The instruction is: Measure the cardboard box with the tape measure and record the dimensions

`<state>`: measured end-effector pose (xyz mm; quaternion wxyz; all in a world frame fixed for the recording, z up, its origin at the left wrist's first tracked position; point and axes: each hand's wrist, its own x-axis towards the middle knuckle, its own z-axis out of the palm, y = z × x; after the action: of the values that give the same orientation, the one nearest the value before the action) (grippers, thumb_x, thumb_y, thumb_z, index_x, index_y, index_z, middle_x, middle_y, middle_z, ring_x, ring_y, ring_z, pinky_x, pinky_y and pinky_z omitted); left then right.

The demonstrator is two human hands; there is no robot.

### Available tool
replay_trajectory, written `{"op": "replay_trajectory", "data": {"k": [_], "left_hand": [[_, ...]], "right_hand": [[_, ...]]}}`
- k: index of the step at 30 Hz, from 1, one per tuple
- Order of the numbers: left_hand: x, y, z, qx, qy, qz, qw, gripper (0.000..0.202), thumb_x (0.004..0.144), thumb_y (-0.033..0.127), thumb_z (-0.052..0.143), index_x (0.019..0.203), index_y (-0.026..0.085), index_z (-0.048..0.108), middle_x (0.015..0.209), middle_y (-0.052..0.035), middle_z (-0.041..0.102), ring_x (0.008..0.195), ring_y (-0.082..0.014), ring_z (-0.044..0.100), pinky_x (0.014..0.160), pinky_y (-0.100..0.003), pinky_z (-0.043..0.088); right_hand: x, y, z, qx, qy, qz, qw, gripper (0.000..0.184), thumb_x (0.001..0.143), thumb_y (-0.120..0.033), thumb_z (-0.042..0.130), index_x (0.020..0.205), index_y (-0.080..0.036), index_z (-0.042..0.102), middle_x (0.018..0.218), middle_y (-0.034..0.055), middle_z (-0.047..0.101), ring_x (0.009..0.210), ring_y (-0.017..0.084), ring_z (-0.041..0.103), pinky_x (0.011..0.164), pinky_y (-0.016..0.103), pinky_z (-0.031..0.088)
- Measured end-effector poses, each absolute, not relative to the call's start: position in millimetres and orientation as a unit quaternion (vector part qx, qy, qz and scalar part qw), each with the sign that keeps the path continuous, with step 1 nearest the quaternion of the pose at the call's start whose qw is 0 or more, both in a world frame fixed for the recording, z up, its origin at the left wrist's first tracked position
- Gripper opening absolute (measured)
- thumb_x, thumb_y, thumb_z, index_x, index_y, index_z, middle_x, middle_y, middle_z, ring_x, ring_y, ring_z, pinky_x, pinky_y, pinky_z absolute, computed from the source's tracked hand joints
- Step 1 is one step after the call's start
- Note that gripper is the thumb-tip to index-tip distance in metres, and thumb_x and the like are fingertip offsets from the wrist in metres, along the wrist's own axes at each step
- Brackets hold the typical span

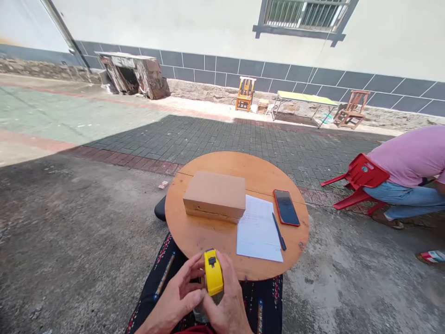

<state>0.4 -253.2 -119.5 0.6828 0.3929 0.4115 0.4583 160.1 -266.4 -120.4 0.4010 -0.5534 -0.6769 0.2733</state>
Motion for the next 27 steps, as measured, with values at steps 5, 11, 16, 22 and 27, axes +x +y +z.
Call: {"op": "replay_trajectory", "data": {"k": [5, 11, 16, 22, 27], "left_hand": [[13.6, -260.3, -127.6, 0.364, 0.423, 0.483, 0.675, 0.090, 0.063, 0.057, 0.081, 0.138, 0.021, 0.045, 0.136, -0.0187, 0.055, 0.120, -0.0354, 0.056, 0.094, -0.043, 0.050], [-4.6, -254.0, -113.7, 0.319, 0.458, 0.496, 0.665, 0.091, 0.055, 0.057, 0.084, 0.132, 0.019, 0.053, 0.127, -0.0176, 0.062, 0.118, -0.0365, 0.058, 0.096, -0.044, 0.051], [-33.2, -236.5, -92.1, 0.269, 0.473, 0.500, 0.674, 0.080, 0.058, 0.047, 0.084, 0.128, 0.019, 0.058, 0.127, -0.0156, 0.063, 0.118, -0.0352, 0.059, 0.097, -0.042, 0.051], [-83.1, -179.9, -83.0, 0.334, 0.536, 0.551, 0.545, 0.078, 0.065, 0.041, 0.079, 0.134, 0.018, 0.050, 0.122, -0.0130, 0.065, 0.116, -0.0317, 0.060, 0.093, -0.039, 0.052], [-109.3, -110.9, -104.6, 0.549, 0.682, 0.403, 0.267, 0.077, 0.073, 0.042, 0.063, 0.140, 0.010, 0.041, 0.112, -0.0126, 0.062, 0.100, -0.0249, 0.064, 0.088, -0.037, 0.053]], "right_hand": [[150.9, -264.5, -133.0, -0.541, -0.695, 0.247, 0.404, 0.069, 0.080, -0.022, 0.061, 0.145, -0.020, 0.039, 0.144, 0.0137, 0.051, 0.130, 0.031, 0.054, 0.106, 0.040, 0.048], [139.7, -263.4, -128.9, -0.488, -0.732, 0.265, 0.394, 0.072, 0.081, -0.020, 0.062, 0.147, -0.020, 0.034, 0.147, 0.0142, 0.047, 0.134, 0.030, 0.050, 0.108, 0.039, 0.046], [141.6, -264.1, -124.9, -0.516, -0.712, 0.290, 0.377, 0.086, 0.073, -0.011, 0.065, 0.150, -0.023, 0.030, 0.153, 0.0128, 0.041, 0.131, 0.030, 0.053, 0.095, 0.033, 0.056], [166.0, -268.3, -145.6, -0.563, -0.685, 0.261, 0.382, 0.069, 0.077, -0.016, 0.064, 0.144, -0.021, 0.045, 0.138, 0.0146, 0.058, 0.099, 0.026, 0.070, 0.078, 0.031, 0.060], [176.1, -279.1, -169.5, -0.597, -0.619, 0.233, 0.454, 0.052, 0.078, -0.022, 0.062, 0.130, -0.021, 0.059, 0.124, 0.0143, 0.067, 0.080, 0.025, 0.073, 0.062, 0.031, 0.059]]}}
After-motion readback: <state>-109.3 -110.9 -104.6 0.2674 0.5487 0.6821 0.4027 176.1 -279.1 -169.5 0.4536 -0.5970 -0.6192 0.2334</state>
